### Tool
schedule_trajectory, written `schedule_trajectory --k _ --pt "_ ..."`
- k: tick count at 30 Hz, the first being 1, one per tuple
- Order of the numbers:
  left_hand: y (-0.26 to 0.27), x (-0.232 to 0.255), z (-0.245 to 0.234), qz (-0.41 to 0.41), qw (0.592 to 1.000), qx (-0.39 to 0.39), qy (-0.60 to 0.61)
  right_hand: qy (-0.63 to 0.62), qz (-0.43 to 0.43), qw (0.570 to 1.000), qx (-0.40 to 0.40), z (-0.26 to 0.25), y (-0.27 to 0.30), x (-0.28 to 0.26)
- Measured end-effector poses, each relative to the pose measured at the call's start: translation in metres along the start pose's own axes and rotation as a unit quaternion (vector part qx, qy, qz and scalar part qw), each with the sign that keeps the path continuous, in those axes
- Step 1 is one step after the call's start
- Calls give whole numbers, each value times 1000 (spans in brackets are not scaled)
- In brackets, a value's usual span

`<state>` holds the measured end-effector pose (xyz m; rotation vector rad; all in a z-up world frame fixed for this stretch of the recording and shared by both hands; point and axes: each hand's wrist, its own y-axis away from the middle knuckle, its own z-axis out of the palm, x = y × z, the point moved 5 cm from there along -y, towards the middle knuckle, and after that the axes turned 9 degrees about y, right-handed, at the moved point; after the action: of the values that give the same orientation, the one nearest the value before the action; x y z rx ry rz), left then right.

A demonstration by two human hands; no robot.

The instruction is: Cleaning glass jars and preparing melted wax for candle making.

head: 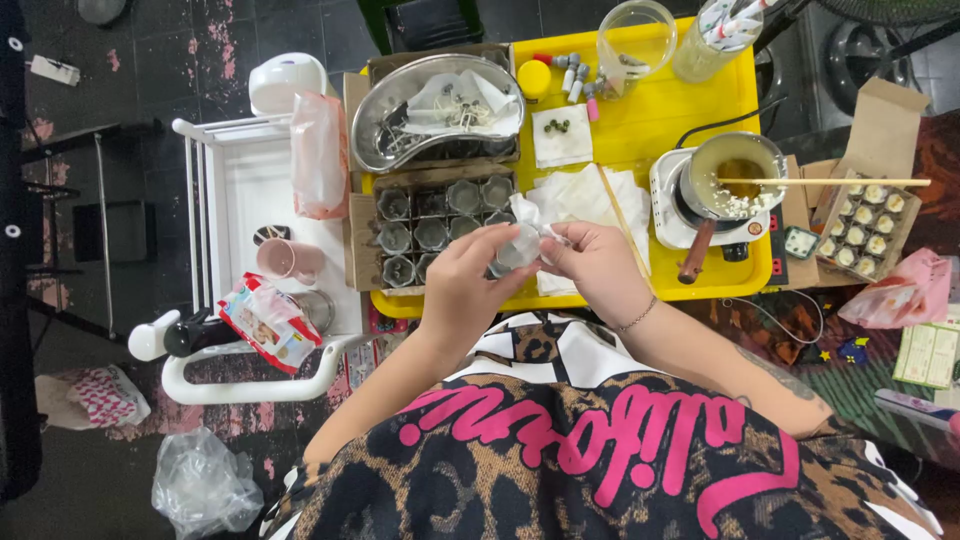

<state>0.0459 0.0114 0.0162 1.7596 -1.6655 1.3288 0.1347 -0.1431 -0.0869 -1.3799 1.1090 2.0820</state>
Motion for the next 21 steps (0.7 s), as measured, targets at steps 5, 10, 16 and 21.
schedule_trajectory --k 5,10,16,21 --pt "-3 -6 -6 39 999 -7 -29 -6 -7 999 34 7 -5 2" --pt "-4 -41 -2 -164 982 -9 90 214 -37 962 167 17 10 -16" --pt "11 -106 21 -310 844 9 437 332 -338 856 208 29 38 -44" --pt "15 -104 29 -405 750 -18 522 -168 -127 973 92 -12 -11 51"
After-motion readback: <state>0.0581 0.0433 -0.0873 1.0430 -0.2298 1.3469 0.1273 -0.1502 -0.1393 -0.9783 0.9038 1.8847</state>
